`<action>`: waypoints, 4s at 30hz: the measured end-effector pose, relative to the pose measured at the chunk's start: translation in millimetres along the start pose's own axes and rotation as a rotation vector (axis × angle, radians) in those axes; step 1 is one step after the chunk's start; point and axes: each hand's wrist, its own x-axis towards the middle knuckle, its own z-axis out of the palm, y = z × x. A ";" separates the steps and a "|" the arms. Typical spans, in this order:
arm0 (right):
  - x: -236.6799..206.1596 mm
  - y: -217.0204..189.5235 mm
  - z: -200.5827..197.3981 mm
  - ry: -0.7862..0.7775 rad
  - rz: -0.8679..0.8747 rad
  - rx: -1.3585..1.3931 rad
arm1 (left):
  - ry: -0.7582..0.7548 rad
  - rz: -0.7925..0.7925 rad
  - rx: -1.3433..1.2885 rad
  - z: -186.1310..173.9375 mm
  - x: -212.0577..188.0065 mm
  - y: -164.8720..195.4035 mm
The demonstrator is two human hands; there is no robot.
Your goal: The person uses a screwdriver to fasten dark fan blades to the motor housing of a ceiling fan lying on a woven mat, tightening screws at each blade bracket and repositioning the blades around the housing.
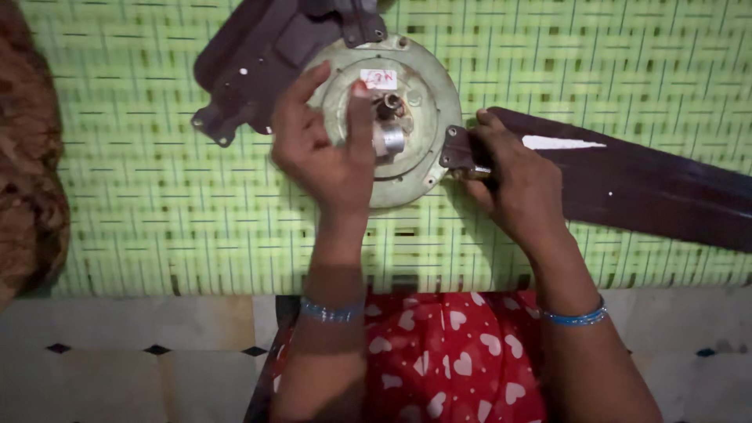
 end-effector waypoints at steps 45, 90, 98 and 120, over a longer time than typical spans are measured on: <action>-8.3 14.7 -13.4 0.030 -0.023 -0.008 | -0.066 0.090 0.398 26.8 -23.8 17.0; -4.2 26.2 -14.9 0.041 0.058 0.179 | -0.107 0.064 0.342 35.0 -24.6 11.7; -3.8 19.0 -19.8 0.004 0.064 0.226 | -0.131 0.081 0.366 33.1 -25.8 12.2; -3.8 24.3 -16.0 0.049 0.223 0.249 | -0.049 0.012 0.204 49.7 -33.4 24.0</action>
